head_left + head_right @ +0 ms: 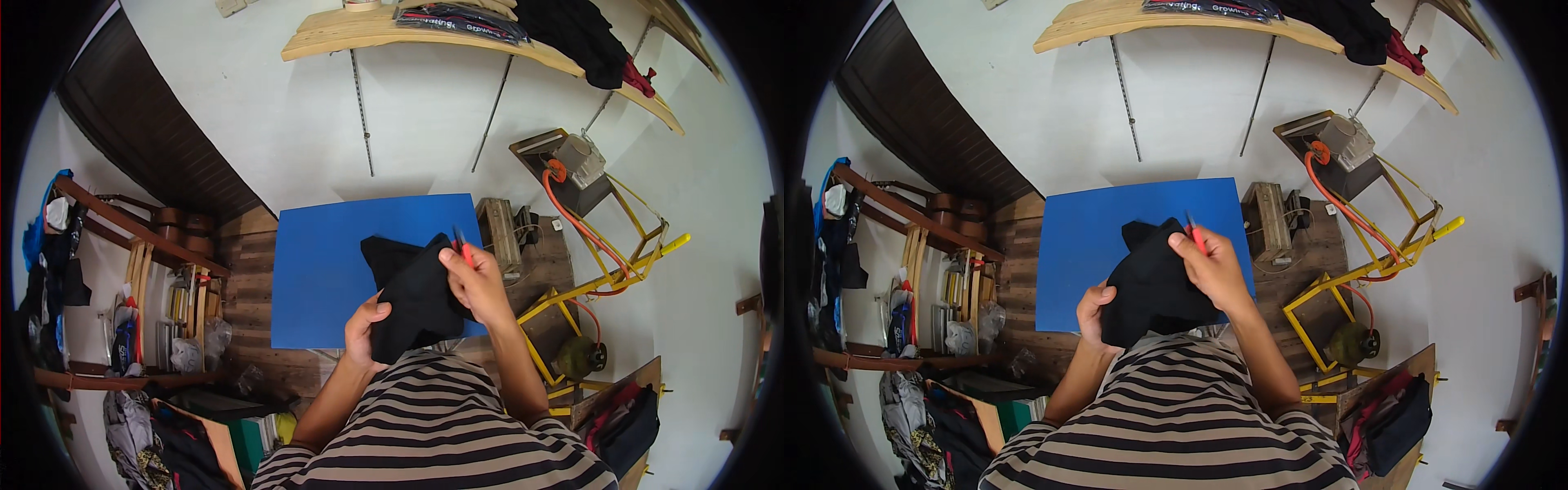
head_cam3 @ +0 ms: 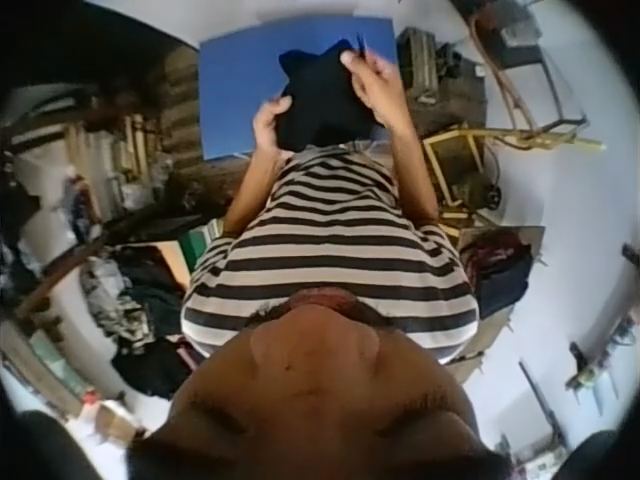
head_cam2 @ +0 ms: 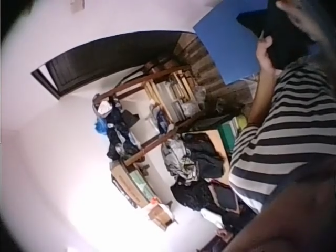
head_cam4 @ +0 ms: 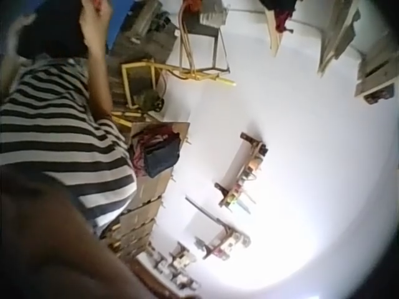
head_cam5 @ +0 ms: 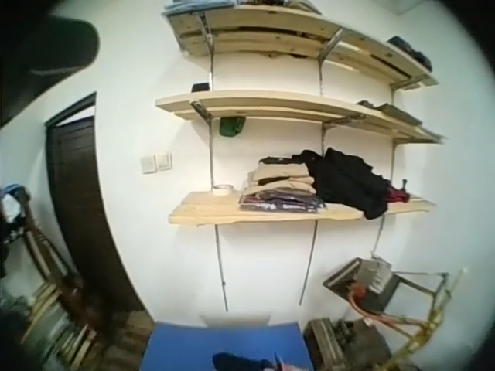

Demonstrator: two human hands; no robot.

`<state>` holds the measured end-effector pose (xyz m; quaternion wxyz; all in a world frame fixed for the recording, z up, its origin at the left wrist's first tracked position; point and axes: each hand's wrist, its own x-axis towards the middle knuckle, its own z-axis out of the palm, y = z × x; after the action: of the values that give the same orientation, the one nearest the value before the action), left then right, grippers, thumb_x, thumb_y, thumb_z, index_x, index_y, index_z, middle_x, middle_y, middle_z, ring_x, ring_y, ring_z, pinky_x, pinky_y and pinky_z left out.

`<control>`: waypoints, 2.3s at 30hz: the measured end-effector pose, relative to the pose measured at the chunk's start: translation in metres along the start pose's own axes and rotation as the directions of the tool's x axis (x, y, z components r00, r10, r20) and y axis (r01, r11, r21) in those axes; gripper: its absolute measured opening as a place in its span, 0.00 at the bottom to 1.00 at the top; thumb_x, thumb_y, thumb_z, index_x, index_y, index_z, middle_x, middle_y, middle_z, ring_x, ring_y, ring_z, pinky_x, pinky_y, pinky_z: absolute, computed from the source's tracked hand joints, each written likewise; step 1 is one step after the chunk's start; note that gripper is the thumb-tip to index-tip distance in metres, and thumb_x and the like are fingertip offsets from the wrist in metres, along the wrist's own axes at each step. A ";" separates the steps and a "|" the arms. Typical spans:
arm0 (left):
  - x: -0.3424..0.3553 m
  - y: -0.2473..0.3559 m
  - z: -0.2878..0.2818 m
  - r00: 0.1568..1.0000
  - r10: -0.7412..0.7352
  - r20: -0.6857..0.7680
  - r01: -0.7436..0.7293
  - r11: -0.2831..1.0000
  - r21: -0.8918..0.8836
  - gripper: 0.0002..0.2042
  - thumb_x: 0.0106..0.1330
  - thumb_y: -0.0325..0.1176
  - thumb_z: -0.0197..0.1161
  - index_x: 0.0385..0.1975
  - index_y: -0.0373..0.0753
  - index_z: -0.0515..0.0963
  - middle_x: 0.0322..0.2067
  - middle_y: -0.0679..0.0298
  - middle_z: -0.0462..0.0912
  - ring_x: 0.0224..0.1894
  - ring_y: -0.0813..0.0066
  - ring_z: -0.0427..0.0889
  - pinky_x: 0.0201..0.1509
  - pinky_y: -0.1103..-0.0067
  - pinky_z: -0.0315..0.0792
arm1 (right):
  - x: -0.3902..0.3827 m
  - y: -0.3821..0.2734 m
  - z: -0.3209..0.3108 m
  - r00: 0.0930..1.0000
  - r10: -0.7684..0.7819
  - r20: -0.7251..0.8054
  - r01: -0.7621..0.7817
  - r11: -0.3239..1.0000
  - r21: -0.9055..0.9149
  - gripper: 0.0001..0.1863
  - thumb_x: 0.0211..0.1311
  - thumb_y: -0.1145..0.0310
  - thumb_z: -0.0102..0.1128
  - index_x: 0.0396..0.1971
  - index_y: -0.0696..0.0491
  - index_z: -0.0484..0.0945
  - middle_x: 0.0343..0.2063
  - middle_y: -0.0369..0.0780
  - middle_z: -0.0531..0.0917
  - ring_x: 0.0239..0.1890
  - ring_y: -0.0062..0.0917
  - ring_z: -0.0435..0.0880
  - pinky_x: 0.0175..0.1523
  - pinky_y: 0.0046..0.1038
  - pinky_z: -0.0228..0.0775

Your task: Marking and cutting black fabric pieces at a workbench.

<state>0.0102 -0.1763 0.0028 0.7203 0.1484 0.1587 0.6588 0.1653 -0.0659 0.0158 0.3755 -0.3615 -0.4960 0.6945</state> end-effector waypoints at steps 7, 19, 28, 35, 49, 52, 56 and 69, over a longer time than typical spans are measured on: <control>0.002 0.008 -0.007 0.987 0.021 -0.161 0.034 0.944 0.328 0.24 0.62 0.33 0.55 0.55 0.23 0.68 0.49 0.53 0.78 0.48 0.71 0.80 0.54 0.78 0.73 | 0.020 -0.012 -0.011 0.998 -0.055 -0.044 0.056 0.998 0.029 0.08 0.65 0.67 0.58 0.27 0.51 0.70 0.09 0.26 0.62 0.06 0.09 0.56 0.12 0.17 0.42; 0.005 -0.002 0.003 0.984 0.141 -0.110 -0.125 0.982 0.145 0.29 0.61 0.37 0.52 0.62 0.28 0.62 0.59 0.50 0.70 0.59 0.60 0.74 0.62 0.69 0.68 | 0.034 0.003 0.006 0.908 -0.375 -0.186 0.251 0.844 -0.474 0.14 0.65 0.63 0.58 0.37 0.60 0.70 0.23 0.36 0.77 0.26 0.19 0.74 0.33 0.24 0.66; 0.008 0.000 0.010 0.986 0.152 -0.072 -0.137 0.974 0.183 0.29 0.61 0.35 0.51 0.60 0.25 0.62 0.57 0.51 0.72 0.59 0.65 0.73 0.64 0.74 0.64 | -0.027 0.000 0.015 0.886 -0.456 0.088 0.380 0.603 -0.701 0.14 0.60 0.68 0.62 0.38 0.59 0.67 0.20 0.44 0.77 0.19 0.29 0.77 0.28 0.27 0.69; 0.008 -0.002 0.004 0.988 0.148 -0.045 -0.134 0.964 0.230 0.30 0.60 0.36 0.49 0.61 0.24 0.62 0.58 0.47 0.71 0.60 0.60 0.72 0.64 0.70 0.65 | -0.027 0.006 0.015 0.872 -0.486 0.058 0.368 0.571 -0.734 0.14 0.60 0.69 0.62 0.36 0.59 0.67 0.19 0.46 0.78 0.19 0.35 0.80 0.26 0.29 0.70; 0.006 -0.001 0.017 0.994 0.105 -0.014 -0.102 0.984 0.146 0.31 0.57 0.36 0.47 0.62 0.26 0.60 0.59 0.51 0.70 0.62 0.63 0.70 0.68 0.72 0.60 | -0.038 -0.001 0.022 0.828 -0.552 0.098 0.413 0.482 -0.773 0.14 0.57 0.68 0.64 0.36 0.58 0.70 0.19 0.47 0.79 0.20 0.39 0.83 0.25 0.32 0.73; 0.006 -0.001 0.019 0.996 0.088 -0.024 -0.085 0.988 0.127 0.31 0.58 0.36 0.46 0.62 0.27 0.61 0.59 0.52 0.70 0.61 0.64 0.70 0.67 0.72 0.60 | -0.039 -0.001 0.022 0.826 -0.554 0.107 0.427 0.490 -0.760 0.14 0.57 0.68 0.64 0.36 0.58 0.70 0.18 0.46 0.79 0.19 0.39 0.82 0.25 0.32 0.73; 0.007 -0.001 0.017 0.997 0.076 -0.001 -0.076 0.991 0.111 0.30 0.58 0.36 0.46 0.62 0.28 0.61 0.58 0.53 0.71 0.61 0.65 0.70 0.67 0.73 0.61 | -0.040 -0.001 0.022 0.831 -0.540 0.131 0.439 0.493 -0.751 0.15 0.57 0.67 0.64 0.36 0.59 0.69 0.19 0.47 0.80 0.19 0.40 0.82 0.24 0.32 0.73; 0.012 -0.003 0.018 0.998 0.055 -0.013 -0.054 0.996 0.076 0.28 0.60 0.35 0.47 0.61 0.30 0.62 0.58 0.54 0.71 0.61 0.66 0.70 0.66 0.73 0.61 | -0.040 -0.002 0.020 0.855 -0.501 0.134 0.419 0.514 -0.748 0.17 0.57 0.66 0.64 0.36 0.61 0.69 0.22 0.49 0.82 0.22 0.41 0.84 0.25 0.32 0.75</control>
<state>0.0216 -0.1644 0.0174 0.6947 0.1747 0.1850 0.6728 0.1661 -0.1094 0.0281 0.3844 -0.3731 -0.7968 0.2797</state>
